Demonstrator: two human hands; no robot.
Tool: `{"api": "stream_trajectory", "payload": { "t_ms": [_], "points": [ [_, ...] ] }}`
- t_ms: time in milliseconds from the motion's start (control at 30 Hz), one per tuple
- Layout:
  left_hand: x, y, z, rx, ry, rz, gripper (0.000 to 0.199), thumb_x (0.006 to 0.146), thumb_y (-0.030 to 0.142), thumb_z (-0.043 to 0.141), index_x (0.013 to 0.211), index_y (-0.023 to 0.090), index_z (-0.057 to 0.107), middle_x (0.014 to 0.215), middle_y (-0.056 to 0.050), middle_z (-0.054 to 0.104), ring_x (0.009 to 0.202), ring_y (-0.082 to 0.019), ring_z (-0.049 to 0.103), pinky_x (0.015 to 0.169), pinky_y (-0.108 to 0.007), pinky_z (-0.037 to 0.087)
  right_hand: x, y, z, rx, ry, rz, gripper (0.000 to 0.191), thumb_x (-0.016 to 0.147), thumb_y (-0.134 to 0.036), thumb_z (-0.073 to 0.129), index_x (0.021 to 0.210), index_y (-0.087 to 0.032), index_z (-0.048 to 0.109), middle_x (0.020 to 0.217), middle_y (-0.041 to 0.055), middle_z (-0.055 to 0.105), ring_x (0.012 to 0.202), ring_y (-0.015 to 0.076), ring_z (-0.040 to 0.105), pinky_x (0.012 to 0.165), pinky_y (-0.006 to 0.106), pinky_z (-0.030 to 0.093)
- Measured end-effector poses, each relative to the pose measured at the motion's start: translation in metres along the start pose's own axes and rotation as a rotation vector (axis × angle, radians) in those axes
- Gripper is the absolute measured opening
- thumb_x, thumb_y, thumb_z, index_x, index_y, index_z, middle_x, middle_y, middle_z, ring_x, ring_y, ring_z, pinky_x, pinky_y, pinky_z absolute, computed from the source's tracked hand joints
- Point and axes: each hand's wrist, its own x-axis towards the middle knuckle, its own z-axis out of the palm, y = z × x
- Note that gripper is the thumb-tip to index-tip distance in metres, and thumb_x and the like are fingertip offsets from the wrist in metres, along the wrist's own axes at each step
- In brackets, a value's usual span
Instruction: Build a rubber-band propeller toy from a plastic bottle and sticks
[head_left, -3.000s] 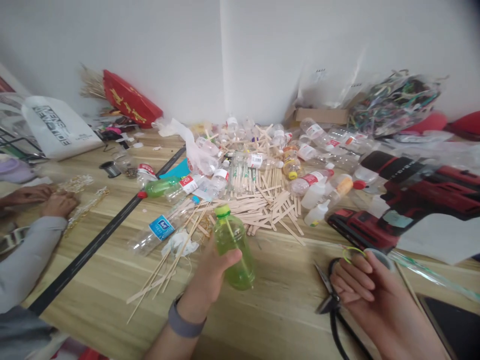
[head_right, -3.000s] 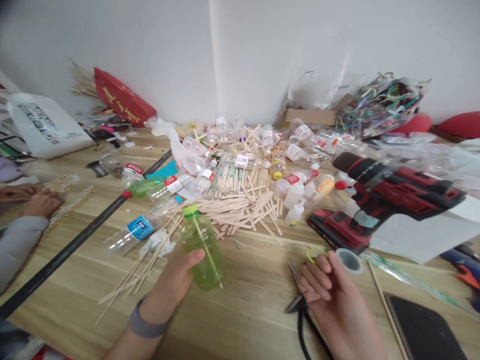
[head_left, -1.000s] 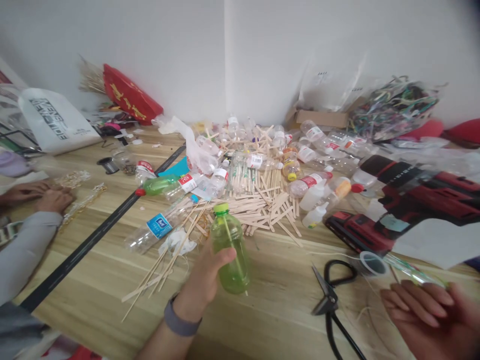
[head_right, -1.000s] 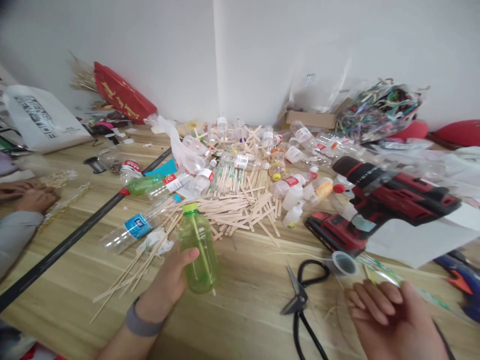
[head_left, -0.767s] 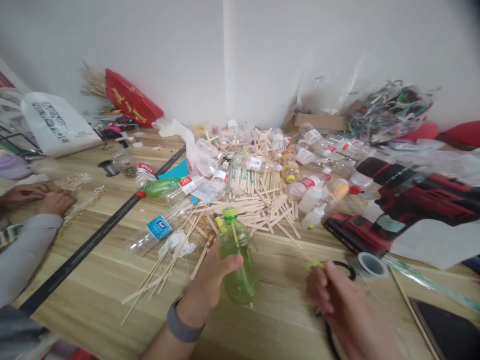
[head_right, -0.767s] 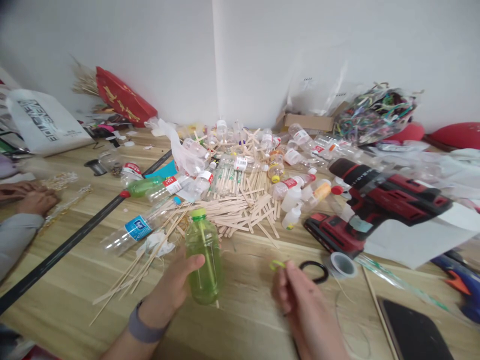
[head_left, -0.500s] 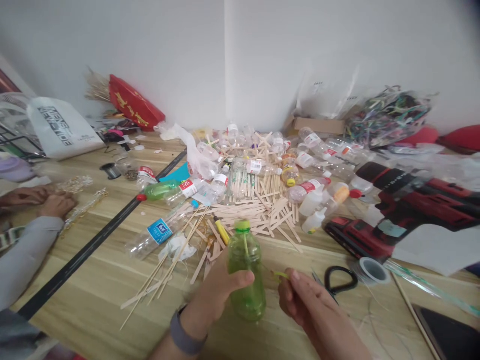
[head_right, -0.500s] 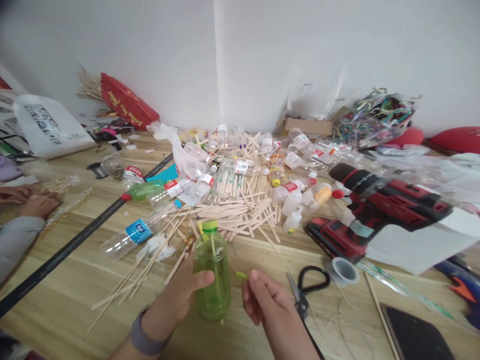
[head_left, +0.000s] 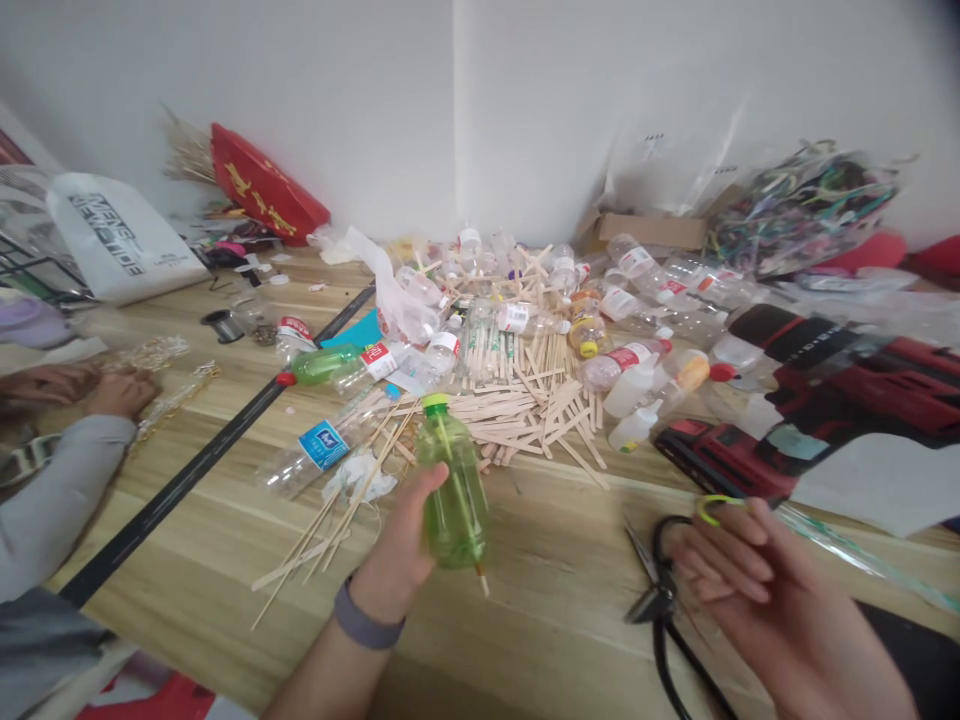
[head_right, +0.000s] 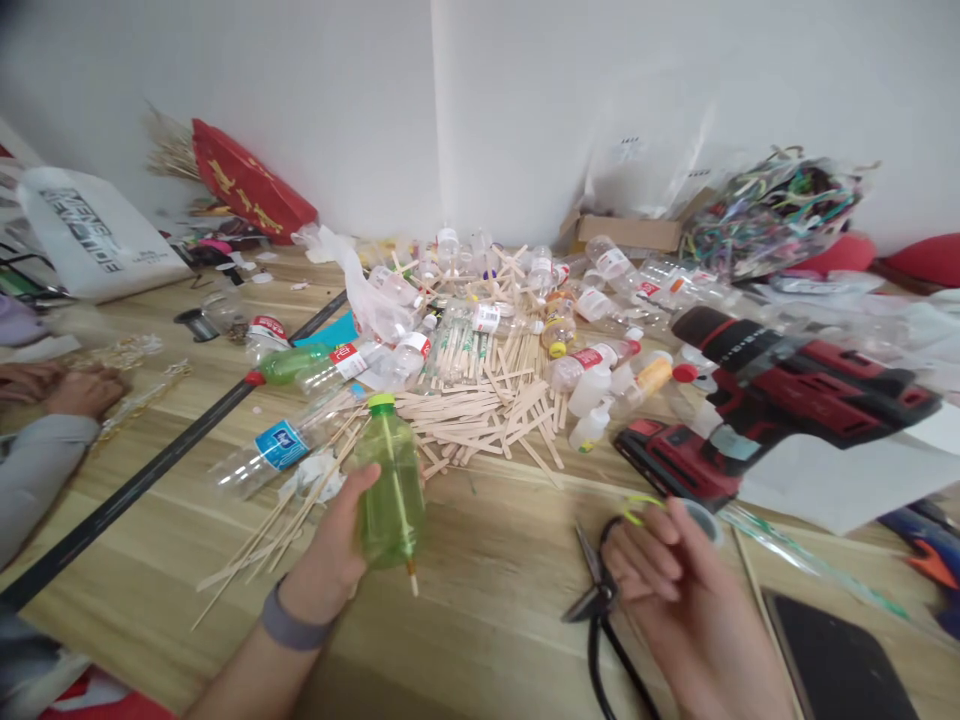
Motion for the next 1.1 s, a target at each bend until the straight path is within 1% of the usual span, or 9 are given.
{"api": "stream_trajectory", "payload": {
  "t_ms": [100, 200, 367, 533, 733, 867, 933, 1033, 1100],
  "points": [
    [0.004, 0.006, 0.000, -0.048, 0.041, 0.000, 0.044, 0.061, 0.052, 0.084, 0.086, 0.017, 0.074, 0.078, -0.002, 0.075, 0.067, -0.015, 0.068, 0.062, -0.023, 0.054, 0.004, -0.012, -0.009, 0.172, 0.115, -0.112, 0.049, 0.062, -0.028, 0.091, 0.057, -0.022, 0.042, 0.050, -0.0119, 0.027, 0.044, 0.0074, 0.011, 0.040, 0.018, 0.037],
    [0.004, 0.005, 0.004, -0.074, 0.044, 0.001, 0.045, 0.059, 0.051, 0.085, 0.087, 0.017, 0.074, 0.079, -0.002, 0.076, 0.069, -0.015, 0.069, 0.062, -0.022, 0.055, 0.003, -0.005, -0.005, 0.194, 0.127, -0.090, 0.046, 0.065, -0.029, 0.089, 0.058, -0.021, 0.044, 0.049, -0.0113, 0.030, 0.044, 0.0072, 0.014, 0.040, 0.018, 0.036],
    [-0.004, -0.003, 0.009, -0.038, -0.014, 0.012, 0.046, 0.060, 0.048, 0.087, 0.090, 0.016, 0.075, 0.079, -0.004, 0.074, 0.068, -0.017, 0.068, 0.063, -0.026, 0.055, -0.004, 0.025, 0.017, -0.040, -0.044, 0.051, 0.047, 0.058, -0.041, 0.092, 0.057, -0.021, 0.049, 0.048, -0.0096, 0.029, 0.044, 0.0070, 0.019, 0.039, 0.021, 0.029],
    [-0.013, -0.007, 0.016, 0.115, -0.131, 0.077, 0.041, 0.068, 0.045, 0.083, 0.098, 0.019, 0.073, 0.084, -0.003, 0.071, 0.071, -0.016, 0.064, 0.065, -0.026, 0.052, -0.017, 0.040, 0.039, -0.330, -0.202, 0.029, 0.052, 0.067, -0.062, 0.080, 0.054, -0.020, 0.054, 0.045, -0.0058, 0.035, 0.046, 0.0090, 0.025, 0.045, 0.024, 0.027],
    [-0.015, -0.011, 0.024, 0.189, -0.224, 0.069, 0.046, 0.064, 0.043, 0.086, 0.098, 0.018, 0.070, 0.082, -0.002, 0.068, 0.073, -0.016, 0.061, 0.066, -0.026, 0.048, -0.024, 0.047, 0.050, -0.533, -0.275, 0.046, 0.064, 0.065, -0.081, 0.069, 0.053, -0.020, 0.051, 0.046, -0.0050, 0.035, 0.048, 0.0105, 0.027, 0.048, 0.027, 0.023],
    [-0.015, -0.011, 0.025, 0.256, -0.319, 0.074, 0.051, 0.062, 0.043, 0.087, 0.103, 0.019, 0.070, 0.093, -0.004, 0.069, 0.086, -0.020, 0.062, 0.071, -0.026, 0.046, -0.025, 0.056, 0.048, -0.565, -0.323, 0.083, 0.062, 0.070, -0.076, 0.068, 0.054, -0.020, 0.051, 0.047, -0.0052, 0.036, 0.048, 0.0100, 0.026, 0.049, 0.027, 0.020],
    [-0.014, -0.010, 0.024, 0.262, -0.330, 0.084, 0.052, 0.060, 0.041, 0.088, 0.104, 0.019, 0.070, 0.094, -0.004, 0.069, 0.085, -0.020, 0.061, 0.070, -0.026, 0.046, -0.026, 0.055, 0.044, -0.538, -0.300, 0.073, 0.059, 0.073, -0.072, 0.070, 0.054, -0.020, 0.050, 0.047, -0.0056, 0.035, 0.049, 0.0101, 0.026, 0.049, 0.027, 0.020],
    [-0.012, -0.007, 0.018, 0.250, -0.260, 0.122, 0.047, 0.062, 0.039, 0.087, 0.101, 0.019, 0.071, 0.087, -0.002, 0.068, 0.074, -0.017, 0.059, 0.066, -0.026, 0.046, -0.023, 0.037, 0.027, -0.420, -0.181, 0.059, 0.057, 0.068, -0.066, 0.078, 0.051, -0.021, 0.047, 0.044, -0.0062, 0.031, 0.048, 0.0106, 0.026, 0.047, 0.027, 0.027],
    [-0.010, -0.004, 0.012, 0.218, -0.156, 0.143, 0.039, 0.066, 0.040, 0.083, 0.097, 0.019, 0.071, 0.080, -0.001, 0.067, 0.068, -0.016, 0.058, 0.063, -0.026, 0.047, -0.014, 0.017, 0.003, -0.321, -0.086, 0.006, 0.059, 0.064, -0.061, 0.083, 0.048, -0.023, 0.041, 0.044, -0.0068, 0.028, 0.045, 0.0100, 0.022, 0.045, 0.028, 0.032]
  ]
}}
